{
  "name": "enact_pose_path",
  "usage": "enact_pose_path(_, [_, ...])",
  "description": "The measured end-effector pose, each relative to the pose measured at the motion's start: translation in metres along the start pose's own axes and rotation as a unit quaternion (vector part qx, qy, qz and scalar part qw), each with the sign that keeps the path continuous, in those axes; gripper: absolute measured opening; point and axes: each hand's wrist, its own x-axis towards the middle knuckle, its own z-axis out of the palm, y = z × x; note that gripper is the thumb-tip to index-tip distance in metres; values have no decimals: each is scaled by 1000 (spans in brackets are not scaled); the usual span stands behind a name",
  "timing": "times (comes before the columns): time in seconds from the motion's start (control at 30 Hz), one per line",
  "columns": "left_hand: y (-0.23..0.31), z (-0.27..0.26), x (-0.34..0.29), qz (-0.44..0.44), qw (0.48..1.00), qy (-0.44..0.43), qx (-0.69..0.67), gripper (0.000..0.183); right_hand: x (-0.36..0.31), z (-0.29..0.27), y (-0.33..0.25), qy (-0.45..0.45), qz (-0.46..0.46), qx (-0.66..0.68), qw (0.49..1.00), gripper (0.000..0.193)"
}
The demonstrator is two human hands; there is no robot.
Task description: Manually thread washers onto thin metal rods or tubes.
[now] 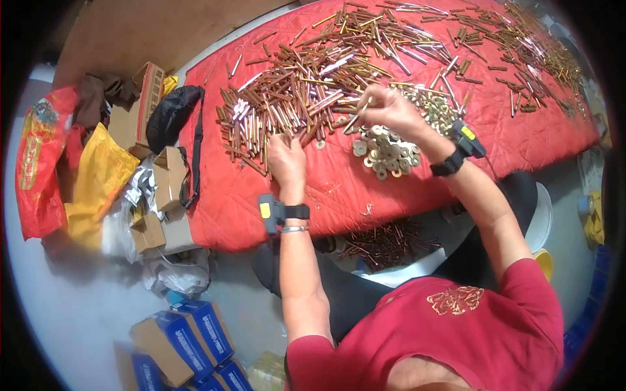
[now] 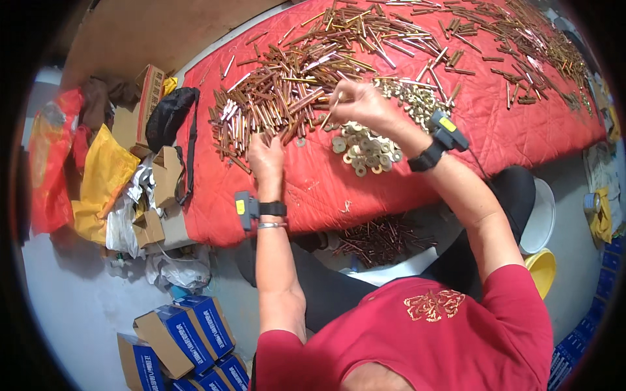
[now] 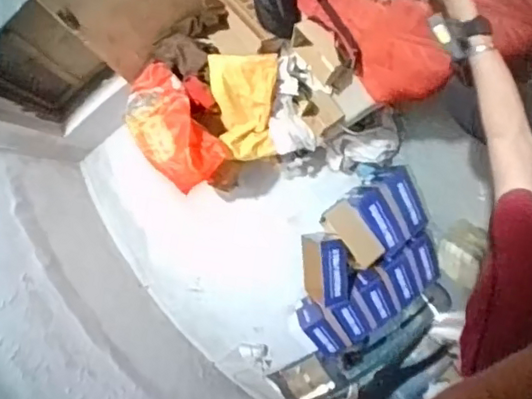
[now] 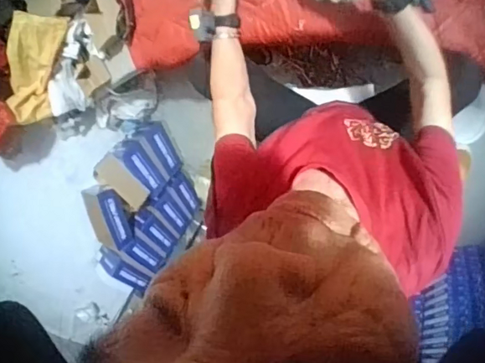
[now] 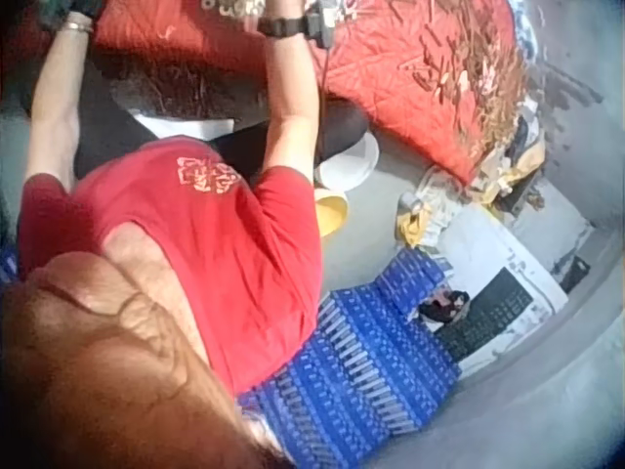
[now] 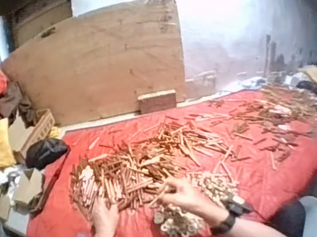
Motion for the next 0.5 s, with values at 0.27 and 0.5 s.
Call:
enact_pose_path(0.27, [-7,-37,-21,-421,653,-148,-612,23,-40,46,7,-100,-145,-440,880,10])
enact_pose_path(0.5, [0,-32,-53,-417,468,-155,-764,26,-58,38,4,-47,-26,-376,925,12])
